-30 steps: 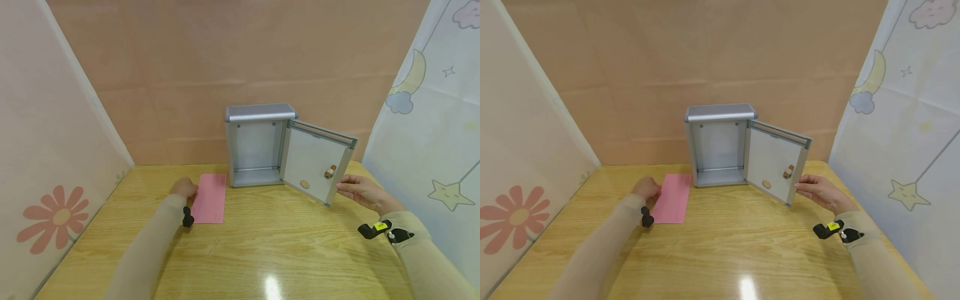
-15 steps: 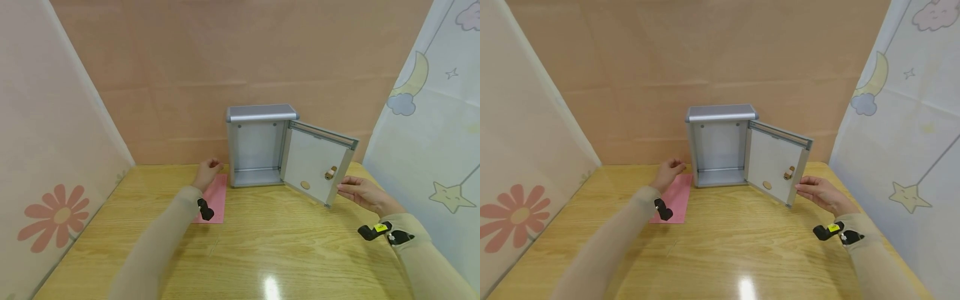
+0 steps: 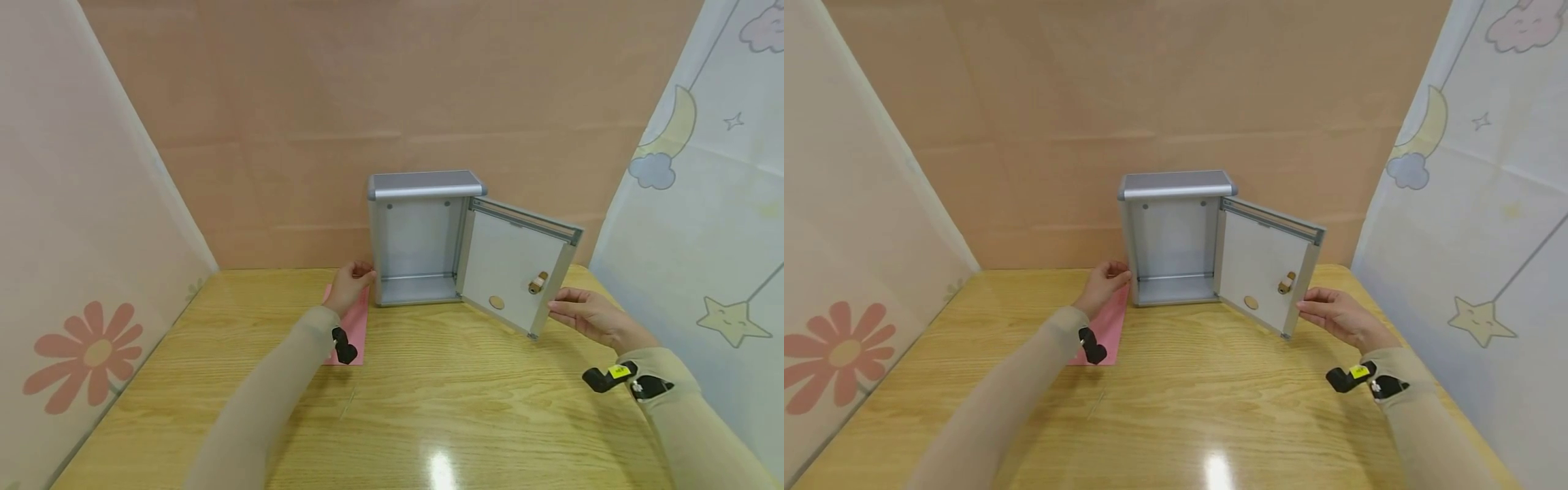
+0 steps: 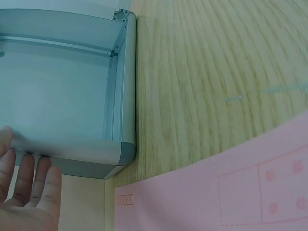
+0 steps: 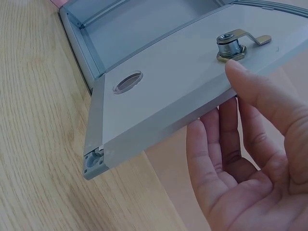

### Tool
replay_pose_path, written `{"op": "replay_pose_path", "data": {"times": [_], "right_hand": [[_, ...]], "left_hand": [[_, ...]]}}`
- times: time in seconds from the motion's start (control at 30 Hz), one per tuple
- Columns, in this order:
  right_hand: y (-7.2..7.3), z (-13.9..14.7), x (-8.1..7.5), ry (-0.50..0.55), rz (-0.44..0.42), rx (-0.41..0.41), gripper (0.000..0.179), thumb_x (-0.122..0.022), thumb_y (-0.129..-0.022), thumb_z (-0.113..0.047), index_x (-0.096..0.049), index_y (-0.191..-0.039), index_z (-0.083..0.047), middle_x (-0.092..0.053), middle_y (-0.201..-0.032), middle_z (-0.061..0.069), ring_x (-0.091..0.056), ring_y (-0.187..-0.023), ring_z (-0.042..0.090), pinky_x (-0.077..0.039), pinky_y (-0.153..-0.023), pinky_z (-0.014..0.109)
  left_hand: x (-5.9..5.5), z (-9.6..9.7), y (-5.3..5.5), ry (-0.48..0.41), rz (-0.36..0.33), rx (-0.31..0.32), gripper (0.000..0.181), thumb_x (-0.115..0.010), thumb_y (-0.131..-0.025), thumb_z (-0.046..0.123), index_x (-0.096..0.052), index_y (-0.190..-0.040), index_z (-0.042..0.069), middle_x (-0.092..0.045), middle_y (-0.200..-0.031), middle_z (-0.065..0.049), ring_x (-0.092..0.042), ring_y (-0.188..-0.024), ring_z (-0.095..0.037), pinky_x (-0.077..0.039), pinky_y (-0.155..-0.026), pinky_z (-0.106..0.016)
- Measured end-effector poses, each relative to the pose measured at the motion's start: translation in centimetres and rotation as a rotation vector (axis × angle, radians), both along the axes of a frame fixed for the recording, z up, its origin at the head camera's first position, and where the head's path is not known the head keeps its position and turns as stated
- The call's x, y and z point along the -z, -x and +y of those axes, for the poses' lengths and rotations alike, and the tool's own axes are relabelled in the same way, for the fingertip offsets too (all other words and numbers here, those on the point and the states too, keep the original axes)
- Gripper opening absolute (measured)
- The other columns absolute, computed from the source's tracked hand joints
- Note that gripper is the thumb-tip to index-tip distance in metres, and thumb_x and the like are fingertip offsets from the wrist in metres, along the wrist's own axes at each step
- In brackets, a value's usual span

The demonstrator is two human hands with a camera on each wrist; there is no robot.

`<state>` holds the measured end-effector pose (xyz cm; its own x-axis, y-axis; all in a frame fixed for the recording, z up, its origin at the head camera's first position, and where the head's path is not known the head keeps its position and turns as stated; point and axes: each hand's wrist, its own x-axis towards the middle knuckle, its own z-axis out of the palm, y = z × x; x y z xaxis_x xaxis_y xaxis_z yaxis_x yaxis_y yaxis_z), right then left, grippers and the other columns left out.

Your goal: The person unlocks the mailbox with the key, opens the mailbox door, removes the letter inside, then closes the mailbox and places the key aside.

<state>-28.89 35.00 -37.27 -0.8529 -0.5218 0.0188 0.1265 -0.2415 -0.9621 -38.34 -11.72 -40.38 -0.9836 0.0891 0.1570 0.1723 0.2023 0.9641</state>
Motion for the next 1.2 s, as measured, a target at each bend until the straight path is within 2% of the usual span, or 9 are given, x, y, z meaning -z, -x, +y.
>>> {"op": "replay_pose_path", "data": {"times": [0.2, 0.43, 0.47, 0.53, 0.67, 0.7, 0.77, 1.0, 1.2], "right_hand": [[0.2, 0.1, 0.1, -0.001, 0.003, -0.003, 0.032, -0.040, -0.099, 0.010, -0.065, -0.100, -0.009, -0.067, -0.100, 0.001, -0.067, -0.098, 0.013, -0.052, -0.091, 0.026], [-0.4, -0.5, 0.2, -0.008, 0.017, -0.043, 0.029, -0.041, -0.098, 0.010, -0.064, -0.101, -0.008, -0.066, -0.104, 0.001, -0.066, -0.102, 0.012, -0.051, -0.094, 0.026], [-0.6, -0.7, 0.2, -0.019, 0.020, -0.049, 0.029, -0.041, -0.098, 0.010, -0.063, -0.101, -0.008, -0.065, -0.105, 0.000, -0.065, -0.103, 0.012, -0.050, -0.094, 0.025], [-0.8, -1.3, 0.3, -0.031, 0.026, -0.062, 0.028, -0.042, -0.098, 0.010, -0.063, -0.103, -0.008, -0.065, -0.108, 0.000, -0.065, -0.105, 0.012, -0.049, -0.096, 0.026], [-1.5, -2.7, 0.1, -0.062, 0.040, -0.082, 0.030, -0.043, -0.098, 0.010, -0.063, -0.110, -0.009, -0.065, -0.113, 0.000, -0.064, -0.109, 0.012, -0.049, -0.097, 0.027], [-1.7, -3.2, 0.1, -0.070, 0.045, -0.083, 0.030, -0.044, -0.098, 0.010, -0.063, -0.112, -0.009, -0.065, -0.113, 0.000, -0.064, -0.110, 0.012, -0.049, -0.096, 0.026], [-2.1, -4.2, 0.0, -0.094, 0.061, -0.083, 0.031, -0.046, -0.097, 0.009, -0.062, -0.115, -0.010, -0.065, -0.113, 0.000, -0.064, -0.109, 0.011, -0.049, -0.095, 0.025], [-3.0, -7.8, -0.1, -0.200, 0.102, -0.011, 0.024, -0.053, -0.095, 0.004, -0.060, -0.112, -0.011, -0.064, -0.109, -0.003, -0.063, -0.104, 0.008, -0.051, -0.091, 0.023], [-3.9, -11.3, -0.1, -0.243, 0.062, 0.094, 0.012, -0.061, -0.092, 0.000, -0.058, -0.099, -0.010, -0.060, -0.098, -0.002, -0.062, -0.095, 0.007, -0.052, -0.088, 0.022]], "left_hand": [[0.0, 0.0, 0.1, 0.002, -0.002, 0.002, 0.025, -0.064, -0.094, 0.012, -0.058, -0.113, -0.003, -0.058, -0.106, -0.014, -0.057, -0.099, -0.025, -0.048, -0.096, -0.046], [0.1, 0.1, 0.1, -0.013, -0.015, 0.016, 0.027, -0.063, -0.095, 0.013, -0.057, -0.115, -0.004, -0.058, -0.110, -0.018, -0.056, -0.102, -0.028, -0.047, -0.098, -0.047], [-0.3, 0.1, -0.3, -0.014, -0.014, 0.022, 0.028, -0.062, -0.095, 0.012, -0.056, -0.116, -0.005, -0.058, -0.111, -0.020, -0.056, -0.103, -0.030, -0.047, -0.099, -0.048], [-0.2, 0.0, -0.3, -0.017, -0.011, 0.020, 0.027, -0.063, -0.095, 0.013, -0.056, -0.115, -0.004, -0.058, -0.110, -0.019, -0.056, -0.102, -0.029, -0.047, -0.098, -0.047], [-0.1, 0.1, -0.3, -0.014, 0.000, 0.003, 0.026, -0.063, -0.095, 0.014, -0.057, -0.113, -0.003, -0.059, -0.106, -0.015, -0.055, -0.098, -0.025, -0.048, -0.096, -0.047], [0.3, 0.1, 0.1, -0.018, 0.000, -0.007, 0.025, -0.064, -0.094, 0.015, -0.057, -0.112, -0.001, -0.059, -0.105, -0.013, -0.055, -0.097, -0.023, -0.048, -0.096, -0.047], [0.3, 0.1, 0.2, -0.021, 0.000, -0.017, 0.025, -0.064, -0.094, 0.015, -0.058, -0.112, -0.001, -0.059, -0.105, -0.013, -0.055, -0.096, -0.023, -0.048, -0.096, -0.048], [0.2, 0.3, 0.0, -0.039, -0.016, -0.042, 0.024, -0.064, -0.094, 0.015, -0.057, -0.112, 0.000, -0.058, -0.104, -0.013, -0.055, -0.095, -0.024, -0.047, -0.097, -0.050], [0.3, 0.5, 0.0, -0.056, -0.008, -0.051, 0.023, -0.065, -0.093, 0.012, -0.058, -0.110, -0.002, -0.058, -0.102, -0.012, -0.054, -0.091, -0.021, -0.046, -0.096, -0.052]]}}
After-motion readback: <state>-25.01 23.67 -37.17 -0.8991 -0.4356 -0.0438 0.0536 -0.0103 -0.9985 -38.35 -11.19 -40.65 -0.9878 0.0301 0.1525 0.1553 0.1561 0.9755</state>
